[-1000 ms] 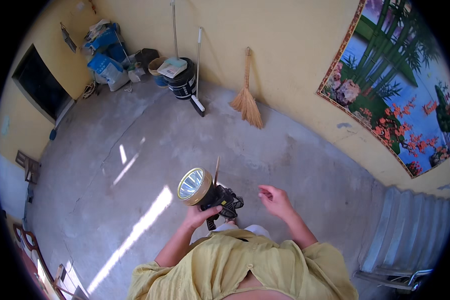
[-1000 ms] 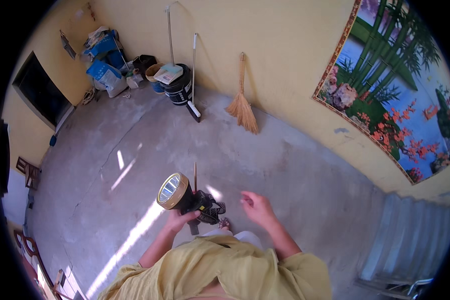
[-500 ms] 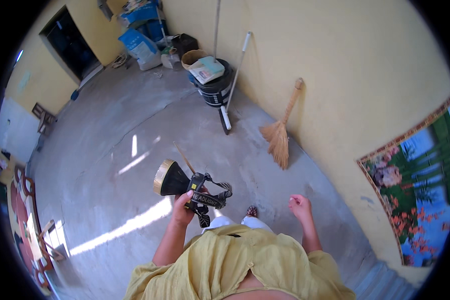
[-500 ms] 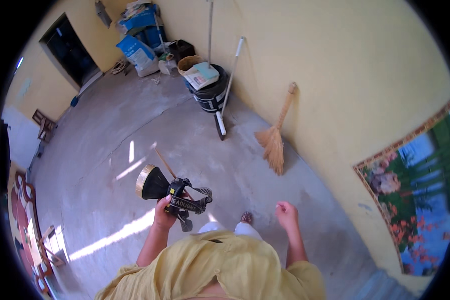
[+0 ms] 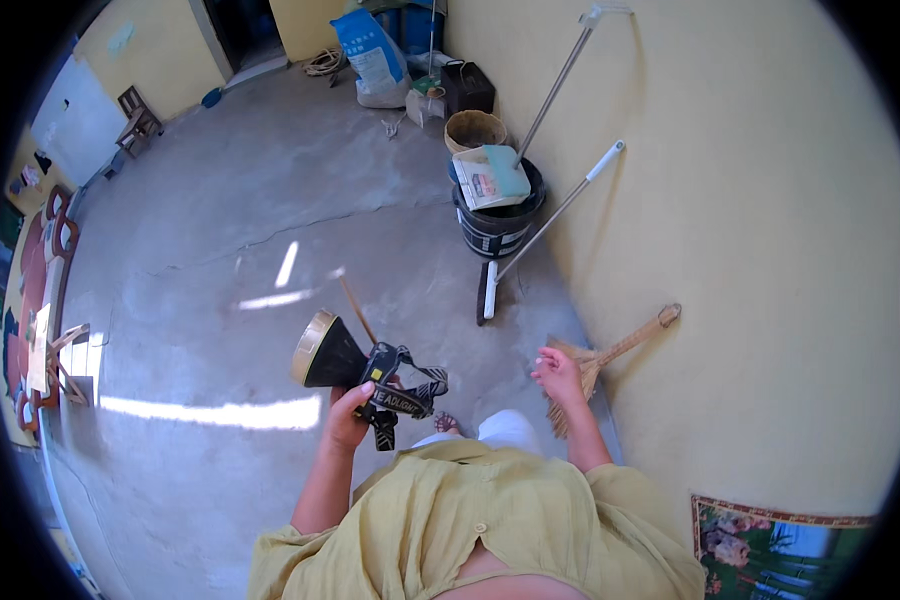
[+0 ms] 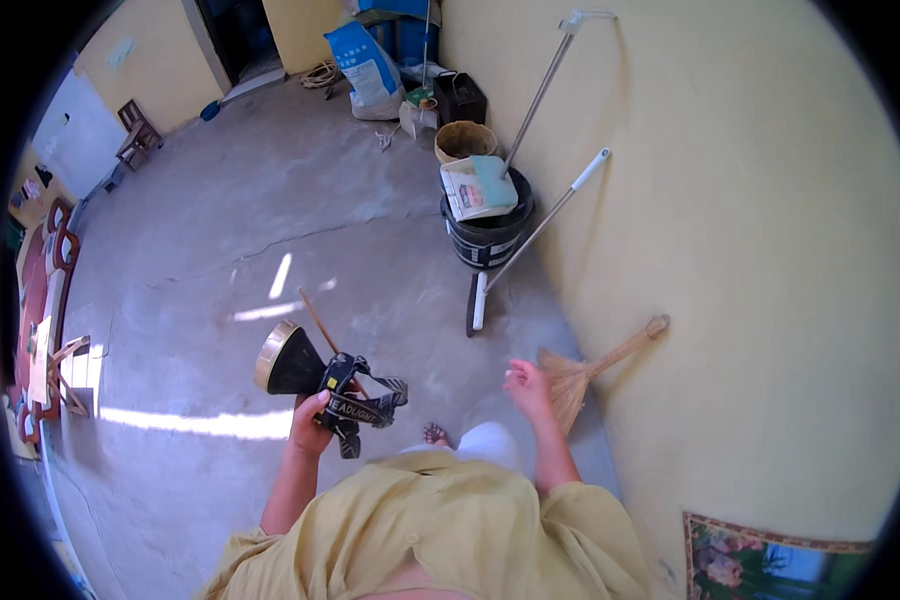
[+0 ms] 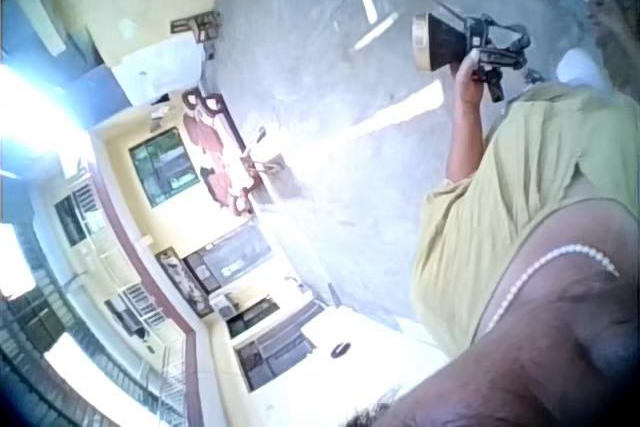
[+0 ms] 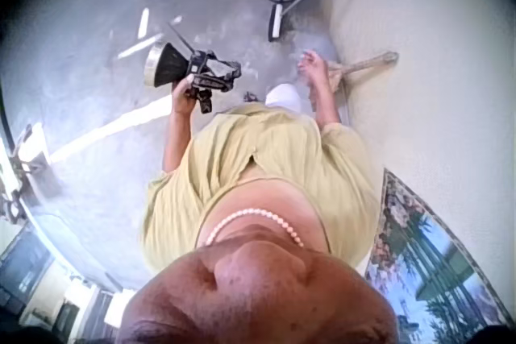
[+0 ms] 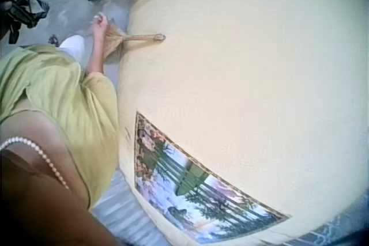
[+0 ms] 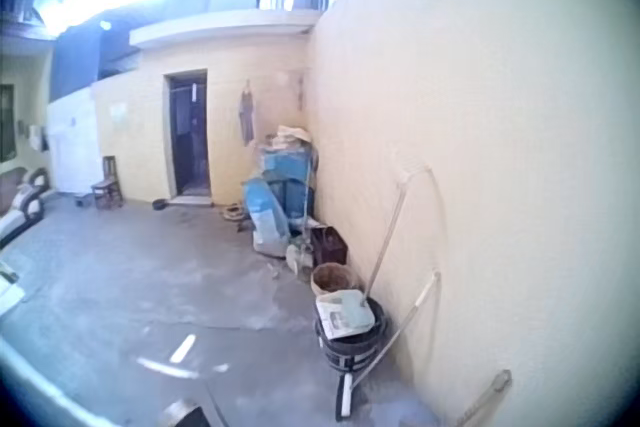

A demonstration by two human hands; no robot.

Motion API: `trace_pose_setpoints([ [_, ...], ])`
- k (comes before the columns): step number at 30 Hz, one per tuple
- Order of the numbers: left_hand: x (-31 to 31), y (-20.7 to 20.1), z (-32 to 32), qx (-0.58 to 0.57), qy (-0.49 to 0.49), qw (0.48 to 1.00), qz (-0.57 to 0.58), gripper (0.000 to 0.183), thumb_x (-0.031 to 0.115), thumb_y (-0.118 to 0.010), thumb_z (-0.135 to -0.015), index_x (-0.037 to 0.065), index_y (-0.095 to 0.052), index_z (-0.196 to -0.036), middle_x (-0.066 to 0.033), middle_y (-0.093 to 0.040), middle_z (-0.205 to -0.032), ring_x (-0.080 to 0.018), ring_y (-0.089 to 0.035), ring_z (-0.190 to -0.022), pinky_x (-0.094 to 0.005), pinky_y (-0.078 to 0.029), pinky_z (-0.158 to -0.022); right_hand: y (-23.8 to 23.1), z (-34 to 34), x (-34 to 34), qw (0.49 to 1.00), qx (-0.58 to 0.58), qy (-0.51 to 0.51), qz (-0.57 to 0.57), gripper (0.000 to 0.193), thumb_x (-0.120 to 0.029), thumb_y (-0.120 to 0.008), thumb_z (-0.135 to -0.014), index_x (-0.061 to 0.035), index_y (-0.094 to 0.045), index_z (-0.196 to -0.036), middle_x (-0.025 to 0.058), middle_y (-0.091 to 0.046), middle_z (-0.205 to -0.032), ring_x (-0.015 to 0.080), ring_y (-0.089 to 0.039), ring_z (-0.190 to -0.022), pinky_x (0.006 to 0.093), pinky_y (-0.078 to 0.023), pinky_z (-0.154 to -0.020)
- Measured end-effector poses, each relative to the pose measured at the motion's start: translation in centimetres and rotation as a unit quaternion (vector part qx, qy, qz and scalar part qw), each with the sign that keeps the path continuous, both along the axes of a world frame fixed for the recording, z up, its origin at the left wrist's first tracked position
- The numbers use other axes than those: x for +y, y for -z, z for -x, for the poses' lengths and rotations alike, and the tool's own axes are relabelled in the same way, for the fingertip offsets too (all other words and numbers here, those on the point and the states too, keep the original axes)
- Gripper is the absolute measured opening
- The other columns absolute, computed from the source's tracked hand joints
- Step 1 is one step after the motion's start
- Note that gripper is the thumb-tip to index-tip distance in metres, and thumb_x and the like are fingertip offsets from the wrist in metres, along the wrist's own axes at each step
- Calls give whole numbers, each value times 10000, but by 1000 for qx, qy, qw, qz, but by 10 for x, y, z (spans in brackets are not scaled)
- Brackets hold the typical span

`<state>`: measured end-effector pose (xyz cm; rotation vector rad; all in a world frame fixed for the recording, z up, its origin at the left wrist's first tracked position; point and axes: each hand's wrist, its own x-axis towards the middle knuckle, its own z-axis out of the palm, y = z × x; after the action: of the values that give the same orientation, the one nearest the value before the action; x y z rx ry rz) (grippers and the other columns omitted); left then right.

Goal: The person inserts a small part into a headlamp housing and screws on the lens cap. They then use a brush and a squeegee to clean debris from the work ledge and the floor.

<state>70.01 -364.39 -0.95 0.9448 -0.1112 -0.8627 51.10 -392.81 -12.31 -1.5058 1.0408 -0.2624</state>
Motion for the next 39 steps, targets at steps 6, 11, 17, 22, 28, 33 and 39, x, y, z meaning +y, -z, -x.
trace_pose_setpoints([
  [6,-22,-2,-16,-84,-133,983,-92,561,198,-569,-663,-31,-393,-1143,-181,-543,-1009,-256,-554,-907,-339,-454,-785,-5,-62,-148,973,-93,144,-154,285,-125,-496,-814,17,-474,-1059,123,-576,-837,175,-571,-628,252,-479,-519],
  [11,-45,-1,-14,-88,-271,950,-125,537,185,-526,-702,-28,-385,-1175,-162,-523,-1072,-278,-519,-1003,-373,-423,-862,61,-113,-341,877,-221,306,-296,298,-159,-454,-815,51,-460,-1026,137,-553,-927,230,-539,-793,302,-485,-653],
  [17,-117,-24,-12,6,-326,945,-31,535,281,-464,-788,-50,-372,-1199,-171,-494,-1136,-280,-464,-1086,-382,-331,-964,55,-195,-412,837,-209,423,-278,453,-130,-458,-803,41,-291,-1187,176,-438,-1110,305,-508,-884,358,-502,-711],
  [22,-213,9,-72,43,-225,973,-40,594,290,-485,-765,-57,-339,-1223,-178,-434,-1208,-282,-393,-1154,-375,-272,-998,52,-215,-446,881,-155,374,-245,509,-5,-540,-732,-33,-300,-1180,123,-464,-993,263,-560,-751,331,-515,-624],
  [28,-364,72,-131,-7,-3,994,-107,682,123,-670,-644,14,-349,-1235,-93,-411,-1228,-195,-406,-1123,-306,-298,-958,42,-215,-479,964,-89,201,-152,364,-104,-609,-750,-96,-440,-1073,56,-538,-902,171,-575,-667,252,-490,-560],
  [33,-454,145,-144,-143,237,931,-239,671,206,-758,-605,14,-434,-1160,-78,-492,-1142,-169,-458,-1059,-299,-348,-920,39,-203,-487,989,3,96,-109,280,-205,-582,-797,-59,-511,-1025,52,-578,-876,129,-583,-623,206,-464,-493],
  [39,-522,221,-156,-241,256,919,-181,630,202,-756,-592,21,-476,-1126,-94,-525,-1110,-186,-478,-1039,-301,-344,-928,41,-196,-473,993,14,91,-79,269,-207,-567,-808,-42,-513,-1014,65,-591,-904,121,-589,-601,186,-437,-444],
])
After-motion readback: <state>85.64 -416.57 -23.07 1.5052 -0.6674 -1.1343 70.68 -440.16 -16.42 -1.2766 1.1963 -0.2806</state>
